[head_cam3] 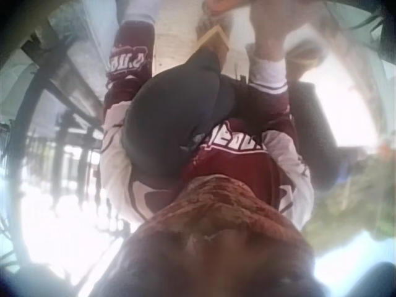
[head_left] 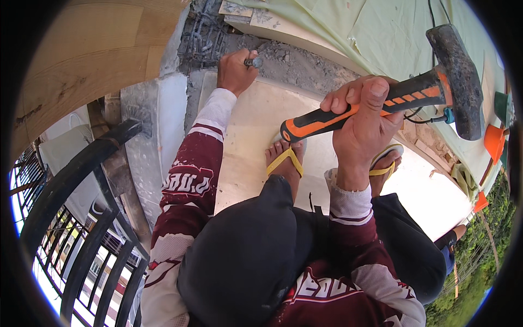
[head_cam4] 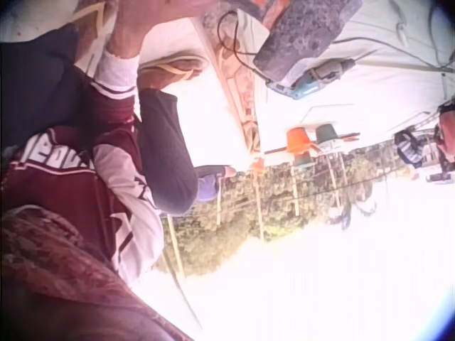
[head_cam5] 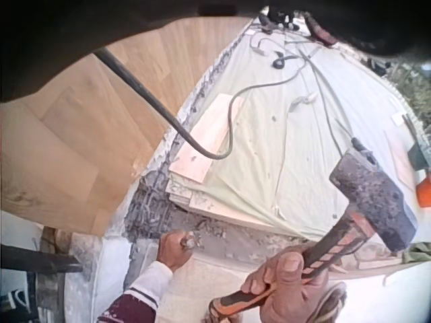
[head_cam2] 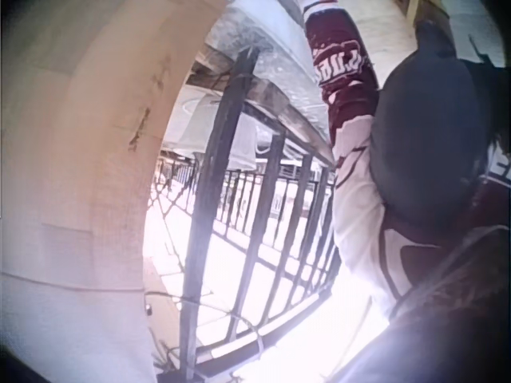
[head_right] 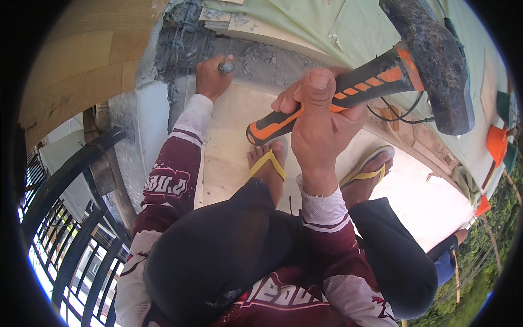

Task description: The person uses a hammer and chisel to chip away at the edge of a tiled floor, likely to remove excess material or adjust the fit of the tiles. The person repeatedly strikes the chisel with the hammer along the tile edge.

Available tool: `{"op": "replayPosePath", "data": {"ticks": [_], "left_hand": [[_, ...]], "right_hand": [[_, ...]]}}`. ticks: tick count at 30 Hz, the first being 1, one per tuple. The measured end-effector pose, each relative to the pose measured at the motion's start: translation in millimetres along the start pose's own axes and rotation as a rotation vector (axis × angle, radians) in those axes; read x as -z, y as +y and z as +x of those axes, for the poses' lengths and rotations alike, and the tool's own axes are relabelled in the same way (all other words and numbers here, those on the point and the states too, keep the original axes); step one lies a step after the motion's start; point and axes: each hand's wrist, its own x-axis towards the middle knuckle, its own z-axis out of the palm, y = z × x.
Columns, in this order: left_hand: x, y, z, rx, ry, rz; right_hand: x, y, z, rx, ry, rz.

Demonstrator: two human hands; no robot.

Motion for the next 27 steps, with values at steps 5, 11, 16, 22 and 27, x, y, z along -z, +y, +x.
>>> {"op": "replayPosePath", "data": {"ticks": [5, 11, 16, 22, 27], "left_hand": [[9, -7, -1, -0.011, 0.089, -0.001], [18, -12, -2, -0.051, 0.199, -0.111], [20, -17, -12, -0.108, 0.120, -0.127], [7, -24, -12, -0.028, 0.114, -0.087], [18, -26, -14, -0.042, 0.106, -0.110]], "right_hand": [[-14, -5, -37, 0.010, 0.158, 0.199], [-25, 69, -83, -0.500, -0.194, -0.337], [-14, 48, -72, -0.720, -0.188, -0.413], [-23, 14, -61, -0.125, 0.052, 0.089], [-24, 85, -96, -0.524, -0.277, -0.450]]}}
